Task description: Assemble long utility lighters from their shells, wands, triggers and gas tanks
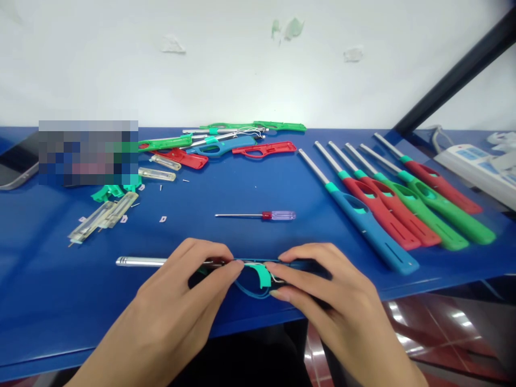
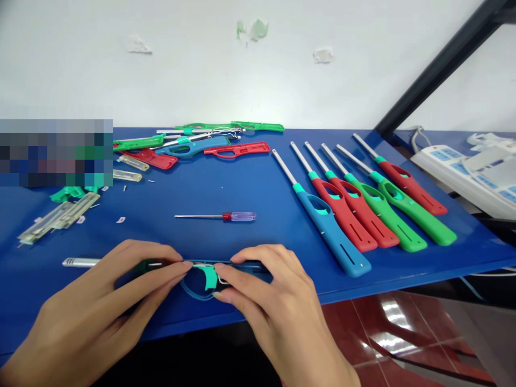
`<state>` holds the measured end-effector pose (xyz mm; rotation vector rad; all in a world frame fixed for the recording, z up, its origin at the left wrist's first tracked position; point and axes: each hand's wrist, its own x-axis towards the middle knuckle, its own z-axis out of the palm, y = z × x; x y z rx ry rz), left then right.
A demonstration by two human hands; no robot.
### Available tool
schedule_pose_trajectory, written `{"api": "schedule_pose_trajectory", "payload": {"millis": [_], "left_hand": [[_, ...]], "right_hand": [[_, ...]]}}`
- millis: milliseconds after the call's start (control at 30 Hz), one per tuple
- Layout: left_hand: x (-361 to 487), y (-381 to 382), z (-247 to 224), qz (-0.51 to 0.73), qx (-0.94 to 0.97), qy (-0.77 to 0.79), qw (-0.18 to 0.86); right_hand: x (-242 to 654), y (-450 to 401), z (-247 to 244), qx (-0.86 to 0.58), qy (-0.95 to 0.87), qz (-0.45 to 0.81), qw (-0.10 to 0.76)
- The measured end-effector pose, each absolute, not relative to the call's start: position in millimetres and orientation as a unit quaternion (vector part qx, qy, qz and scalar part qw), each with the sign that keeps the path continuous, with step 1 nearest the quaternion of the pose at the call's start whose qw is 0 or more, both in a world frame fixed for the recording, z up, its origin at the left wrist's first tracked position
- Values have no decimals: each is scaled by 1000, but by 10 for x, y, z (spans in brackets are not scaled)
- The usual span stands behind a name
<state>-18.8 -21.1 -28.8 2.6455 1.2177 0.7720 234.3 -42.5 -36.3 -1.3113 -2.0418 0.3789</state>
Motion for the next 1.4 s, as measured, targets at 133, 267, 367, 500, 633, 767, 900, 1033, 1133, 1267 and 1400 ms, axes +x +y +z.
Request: {"api": "schedule_pose_trajectory", "payload": {"millis": [133, 267, 367, 500, 633, 767, 900, 1033, 1133, 1267, 1400], "left_hand": [[-179, -220, -262, 267, 877, 394, 64], [-162, -215, -240, 267, 883, 378, 76], [-163, -207, -250, 275, 882, 372, 84], [-228, -223, -302, 266, 897, 352, 42], [-318, -248, -366, 244, 904, 352, 0], [-332, -234, -380, 235, 908, 347, 14], [-280, -223, -339, 246, 904, 349, 34], [-246, -223, -313, 263, 899, 348, 31], [-251, -218, -320, 256, 900, 351, 26], [-275, -223, -342, 244, 904, 349, 21], [-269, -231, -343, 253, 903, 347, 31]], "right_hand": [[2339, -417, -360, -500, -784, 140, 341], [2337, -430, -363, -499, -782, 136, 347], [2337, -437, -373, -495, -785, 132, 350], [2344, -446, -385, -501, -782, 132, 347], [2355, -452, -386, -501, -783, 137, 342], [2354, -448, -383, -499, -785, 135, 341], [2342, -440, -381, -498, -785, 134, 343], [2342, -444, -382, -499, -784, 128, 347], [2353, -457, -388, -501, -784, 133, 342], [2354, -464, -392, -505, -782, 134, 340], [2335, -457, -381, -509, -776, 149, 342]]}}
